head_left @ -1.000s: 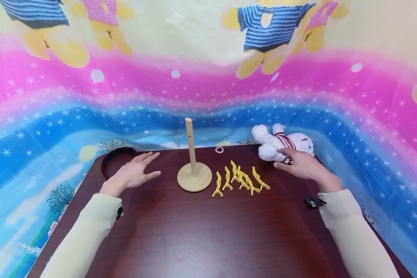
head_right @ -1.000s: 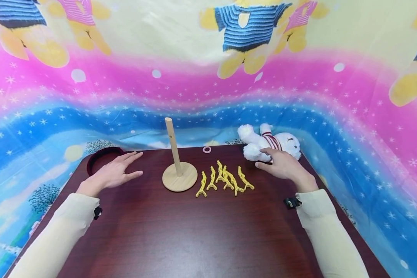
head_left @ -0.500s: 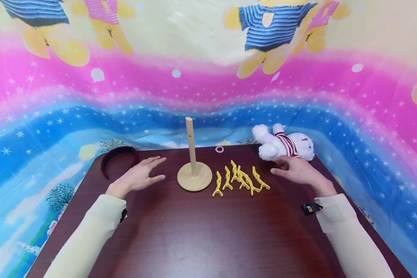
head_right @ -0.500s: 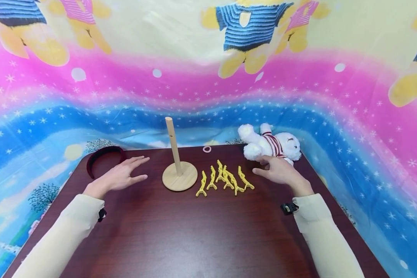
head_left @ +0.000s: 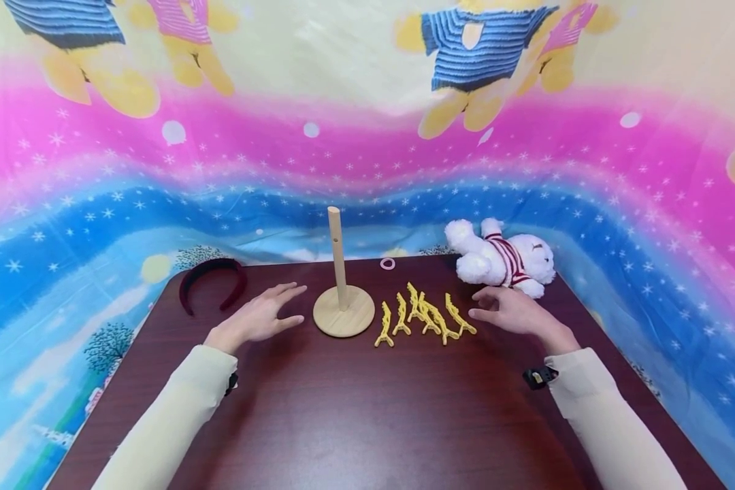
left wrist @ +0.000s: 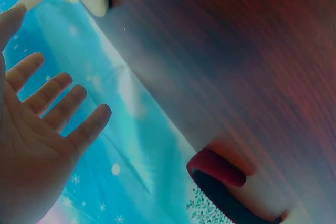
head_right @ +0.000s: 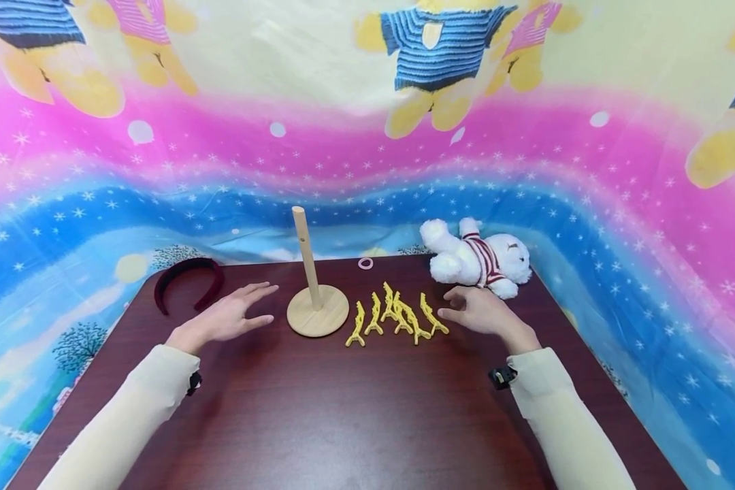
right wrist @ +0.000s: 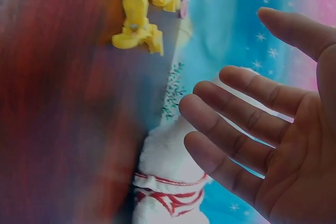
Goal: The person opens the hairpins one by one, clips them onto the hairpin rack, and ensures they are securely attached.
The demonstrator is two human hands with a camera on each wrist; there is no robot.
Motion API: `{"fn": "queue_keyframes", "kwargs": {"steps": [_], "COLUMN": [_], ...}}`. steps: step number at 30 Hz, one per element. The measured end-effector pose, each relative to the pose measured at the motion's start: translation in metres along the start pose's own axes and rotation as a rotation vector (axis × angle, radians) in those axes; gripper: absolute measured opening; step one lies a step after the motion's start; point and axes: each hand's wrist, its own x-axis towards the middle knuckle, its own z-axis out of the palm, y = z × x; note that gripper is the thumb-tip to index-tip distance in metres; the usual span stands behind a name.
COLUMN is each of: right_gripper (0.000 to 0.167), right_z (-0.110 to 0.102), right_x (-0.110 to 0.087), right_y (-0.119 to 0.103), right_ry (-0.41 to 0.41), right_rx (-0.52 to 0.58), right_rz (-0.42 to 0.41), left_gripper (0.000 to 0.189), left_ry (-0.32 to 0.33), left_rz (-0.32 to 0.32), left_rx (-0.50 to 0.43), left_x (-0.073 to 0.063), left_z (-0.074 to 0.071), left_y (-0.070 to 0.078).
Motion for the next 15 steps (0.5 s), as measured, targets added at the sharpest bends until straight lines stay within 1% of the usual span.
{"fn": "queue_keyframes", "kwargs": {"steps": [1, 8, 13, 15], "right_gripper": [0.047, 0.043, 0.042, 0.040], "right_z": [0.002, 0.013, 0.022, 0.025], "right_x": [0.000, 0.001, 0.001, 0.002], "right_y": [0.000, 0.001, 0.004, 0.006], "right_ry": [-0.002, 0.001, -0.006, -0.013], "right_rx": [0.002, 0.016, 0.010, 0.011], "right_rz": [-0.002, -0.005, 0.005, 0.014], "left_gripper": [0.074, 0.074, 0.075, 0.075], "left_ry": [0.000, -0.023, -0.031, -0.030], "left_rz": [0.005, -0.012, -0.001, 0.015], "left_rx": [0.002, -0.021, -0.023, -0.015], "left_x": [0.001, 0.006, 0.010, 0.011], "left_z": [0.002, 0.014, 0.020, 0.023], "left_y": [0.001, 0.008, 0.011, 0.012]}}
